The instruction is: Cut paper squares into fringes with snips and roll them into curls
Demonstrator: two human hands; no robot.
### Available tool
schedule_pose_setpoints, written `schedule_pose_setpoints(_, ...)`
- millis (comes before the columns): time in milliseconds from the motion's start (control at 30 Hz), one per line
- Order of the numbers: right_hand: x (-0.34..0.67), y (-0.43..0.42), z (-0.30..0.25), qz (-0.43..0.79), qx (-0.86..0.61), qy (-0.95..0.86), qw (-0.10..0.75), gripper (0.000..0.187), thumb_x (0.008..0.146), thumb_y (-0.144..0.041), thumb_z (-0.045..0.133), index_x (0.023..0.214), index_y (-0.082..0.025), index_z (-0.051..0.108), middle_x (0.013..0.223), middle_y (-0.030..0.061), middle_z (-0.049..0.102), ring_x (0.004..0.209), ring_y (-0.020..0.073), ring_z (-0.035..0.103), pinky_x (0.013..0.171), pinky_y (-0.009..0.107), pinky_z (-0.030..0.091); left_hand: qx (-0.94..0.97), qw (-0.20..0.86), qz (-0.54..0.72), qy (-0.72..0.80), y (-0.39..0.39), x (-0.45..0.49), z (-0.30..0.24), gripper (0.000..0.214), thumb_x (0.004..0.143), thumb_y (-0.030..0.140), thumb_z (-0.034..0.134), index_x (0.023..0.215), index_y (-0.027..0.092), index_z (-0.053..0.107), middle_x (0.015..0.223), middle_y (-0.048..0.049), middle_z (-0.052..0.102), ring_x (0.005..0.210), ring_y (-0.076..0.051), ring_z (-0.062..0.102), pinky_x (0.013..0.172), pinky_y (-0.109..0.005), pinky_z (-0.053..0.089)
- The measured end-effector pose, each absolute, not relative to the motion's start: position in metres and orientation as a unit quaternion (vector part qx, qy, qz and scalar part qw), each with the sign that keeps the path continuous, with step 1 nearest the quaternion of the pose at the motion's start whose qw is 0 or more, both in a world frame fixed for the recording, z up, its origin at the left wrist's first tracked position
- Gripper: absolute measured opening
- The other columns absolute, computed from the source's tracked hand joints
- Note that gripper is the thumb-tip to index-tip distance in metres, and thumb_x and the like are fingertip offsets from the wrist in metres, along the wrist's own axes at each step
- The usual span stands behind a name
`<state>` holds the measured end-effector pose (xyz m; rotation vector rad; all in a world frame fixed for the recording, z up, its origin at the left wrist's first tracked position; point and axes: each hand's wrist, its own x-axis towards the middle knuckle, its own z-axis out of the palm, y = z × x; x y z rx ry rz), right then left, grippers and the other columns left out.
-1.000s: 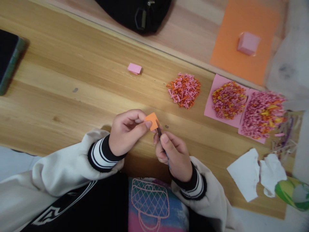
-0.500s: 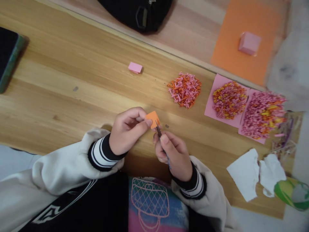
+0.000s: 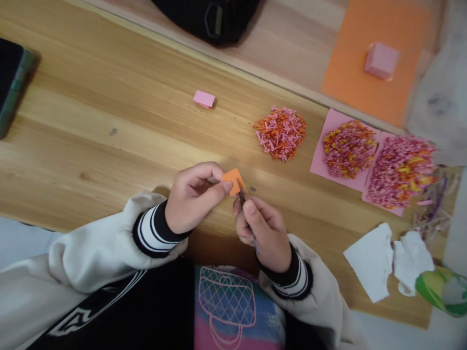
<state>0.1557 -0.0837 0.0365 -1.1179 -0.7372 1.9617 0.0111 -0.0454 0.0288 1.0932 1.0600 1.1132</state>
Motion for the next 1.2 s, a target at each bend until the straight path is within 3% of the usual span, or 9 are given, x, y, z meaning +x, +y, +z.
schedule_pose_setpoints(1200,0.1551,-0.0831,0.0332,0.774,-0.422,-0.272,0.385,0.031,0.089,-0.046,0.055,0.076,-0.017,0.054,0.043,-0.0111,0.034,0.036,0.0018,0.02,0.035,0.015,0.016,0.467,0.593,0.489,0.437,-0.0445,0.0128,0.0305,0.014,0.08,0.017,0.062,0.066,0.015,0.06,0.06,0.0018,0.067,0.054,-0.009,0.063,0.054,-0.019,0.05)
